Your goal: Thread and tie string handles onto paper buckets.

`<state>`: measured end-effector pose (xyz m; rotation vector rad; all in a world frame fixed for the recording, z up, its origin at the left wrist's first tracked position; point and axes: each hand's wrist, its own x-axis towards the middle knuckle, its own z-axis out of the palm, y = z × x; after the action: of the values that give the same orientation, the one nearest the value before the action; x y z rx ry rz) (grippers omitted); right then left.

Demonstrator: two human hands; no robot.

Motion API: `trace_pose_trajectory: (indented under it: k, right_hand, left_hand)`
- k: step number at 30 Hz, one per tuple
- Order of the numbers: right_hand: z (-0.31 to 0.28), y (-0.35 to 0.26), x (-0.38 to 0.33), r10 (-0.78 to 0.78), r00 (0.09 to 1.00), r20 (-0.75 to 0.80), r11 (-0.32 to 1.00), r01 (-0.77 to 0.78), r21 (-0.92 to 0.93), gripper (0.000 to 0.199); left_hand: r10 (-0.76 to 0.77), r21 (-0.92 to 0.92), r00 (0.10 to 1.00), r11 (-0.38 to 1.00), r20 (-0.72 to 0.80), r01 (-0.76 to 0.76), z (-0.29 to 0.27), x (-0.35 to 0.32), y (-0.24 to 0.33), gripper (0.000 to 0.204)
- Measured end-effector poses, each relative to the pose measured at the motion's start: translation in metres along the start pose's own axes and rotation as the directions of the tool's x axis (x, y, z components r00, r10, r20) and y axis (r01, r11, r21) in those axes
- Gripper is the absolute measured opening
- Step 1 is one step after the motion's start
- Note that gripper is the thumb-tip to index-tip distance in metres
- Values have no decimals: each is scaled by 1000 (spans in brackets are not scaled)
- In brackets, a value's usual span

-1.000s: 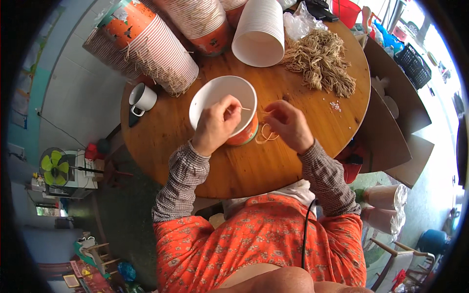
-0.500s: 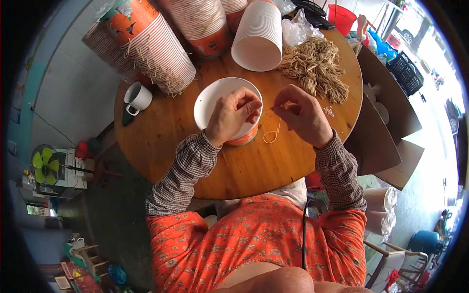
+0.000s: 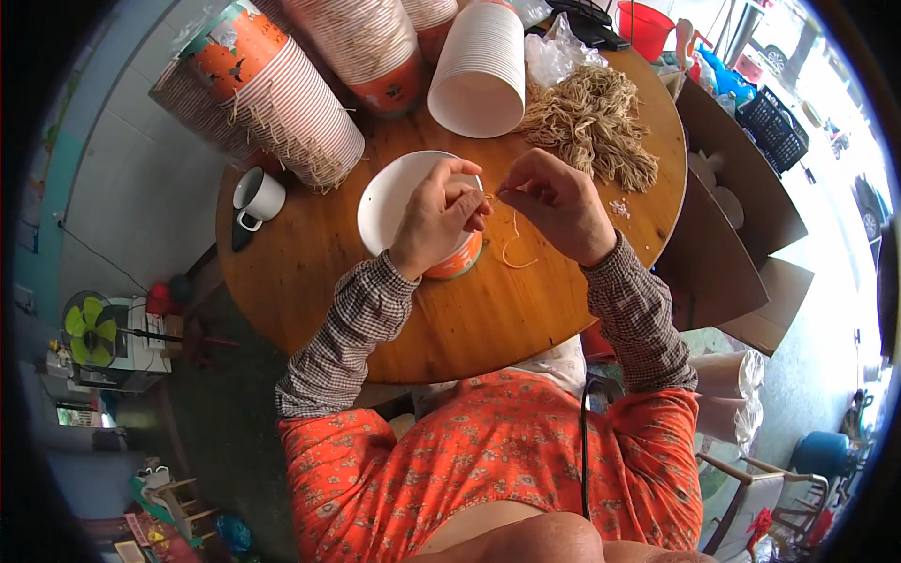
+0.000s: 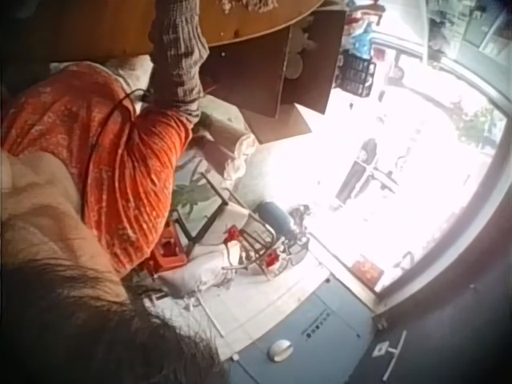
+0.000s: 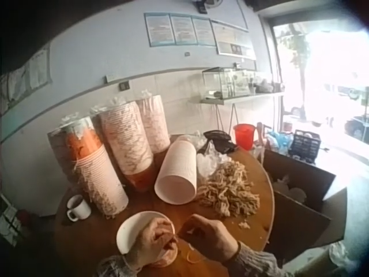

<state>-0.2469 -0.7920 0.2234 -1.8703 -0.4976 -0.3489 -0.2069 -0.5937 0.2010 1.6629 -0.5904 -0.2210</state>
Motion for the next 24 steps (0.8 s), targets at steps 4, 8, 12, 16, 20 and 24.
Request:
trace_pose_trajectory:
  k: [4, 8, 12, 16, 20, 24]
  right_hand:
    - [-2, -1, 0, 27, 999, 45, 1000, -26, -17, 14]
    - [-1, 9, 5, -1, 1000, 0, 1000, 1, 23, 14]
    - [0, 31, 7, 23, 999, -36, 999, -22, 47, 13]
    - [5, 51, -3, 142, 974, -174, 975, -106, 198, 15]
    - [6, 38, -25, 40, 985, -165, 998, -33, 44, 20]
    - [16, 37, -29, 49, 990, -131, 997, -40, 65, 19]
  left_hand:
    - [30, 114, 999, 993, -31, -26, 5, 2, 3, 30]
    - [82, 170, 995, 981, 60, -91, 16, -2, 9, 46]
    - [89, 144, 992, 984, 87, -101, 19, -1, 9, 61]
    - [4, 16, 1000, 1000, 28, -4, 18, 2, 6, 61]
    - [30, -17, 999, 999, -21, -31, 14, 3, -1, 60]
    - [74, 58, 997, 996, -32, -72, 15, 4, 0, 57]
